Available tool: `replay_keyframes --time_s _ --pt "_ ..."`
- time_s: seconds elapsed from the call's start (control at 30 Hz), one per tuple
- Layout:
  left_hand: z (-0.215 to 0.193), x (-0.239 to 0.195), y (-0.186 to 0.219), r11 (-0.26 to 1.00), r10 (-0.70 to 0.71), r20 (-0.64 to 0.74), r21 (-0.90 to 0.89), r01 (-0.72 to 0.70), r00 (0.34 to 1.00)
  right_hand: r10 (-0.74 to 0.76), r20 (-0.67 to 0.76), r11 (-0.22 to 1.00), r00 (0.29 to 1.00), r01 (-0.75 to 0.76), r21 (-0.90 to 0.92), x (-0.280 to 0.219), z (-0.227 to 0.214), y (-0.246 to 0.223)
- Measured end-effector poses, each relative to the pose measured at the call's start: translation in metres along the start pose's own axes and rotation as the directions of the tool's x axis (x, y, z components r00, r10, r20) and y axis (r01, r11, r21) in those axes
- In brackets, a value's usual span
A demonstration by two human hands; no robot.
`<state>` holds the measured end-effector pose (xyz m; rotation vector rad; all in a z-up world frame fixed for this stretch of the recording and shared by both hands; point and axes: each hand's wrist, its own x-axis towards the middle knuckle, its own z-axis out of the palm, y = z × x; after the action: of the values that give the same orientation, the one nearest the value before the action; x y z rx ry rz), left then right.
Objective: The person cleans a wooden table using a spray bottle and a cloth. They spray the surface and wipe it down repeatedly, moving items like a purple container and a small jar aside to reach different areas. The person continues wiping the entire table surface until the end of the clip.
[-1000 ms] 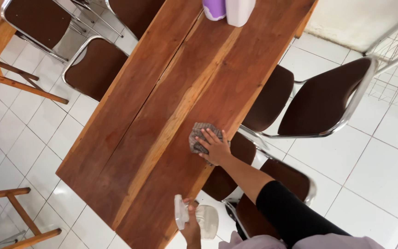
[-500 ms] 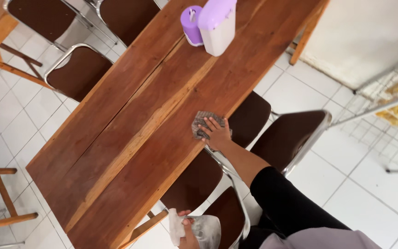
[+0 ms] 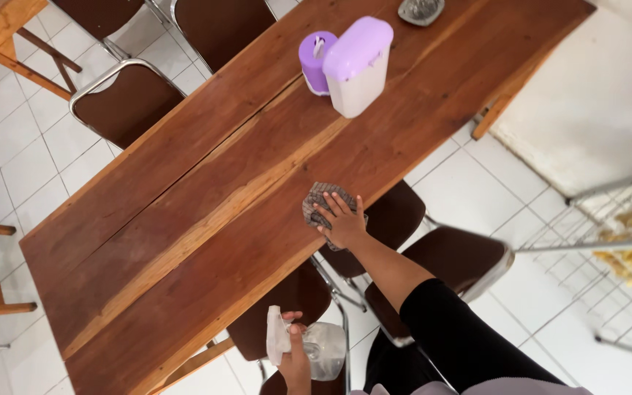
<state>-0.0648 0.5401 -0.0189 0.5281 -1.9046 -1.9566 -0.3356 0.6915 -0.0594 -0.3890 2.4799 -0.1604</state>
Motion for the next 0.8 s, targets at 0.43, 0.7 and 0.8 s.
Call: replay_keyframes --time_s 0.43,0.7,0.8 --pt "0.151 0.080 -0.011 0.994 -0.052 -0.210 -0.107 0.030 0.976 0.004 -0.062 0.998 0.998 -0.007 -0.059 0.116 -0.099 0.163" --pt "0.232 0.095 0.031 0.995 0.085 -0.219 -0.024 -0.092 0.972 -0.105 -0.079 0.993 0.991 0.101 -0.061 0.133 -0.100 0.192" --pt "0.265 0.084 0.041 0.979 0.190 -0.254 -0.020 -0.202 0.948 -0.212 -0.071 0.973 0.975 0.203 -0.108 0.136 -0.100 0.205"
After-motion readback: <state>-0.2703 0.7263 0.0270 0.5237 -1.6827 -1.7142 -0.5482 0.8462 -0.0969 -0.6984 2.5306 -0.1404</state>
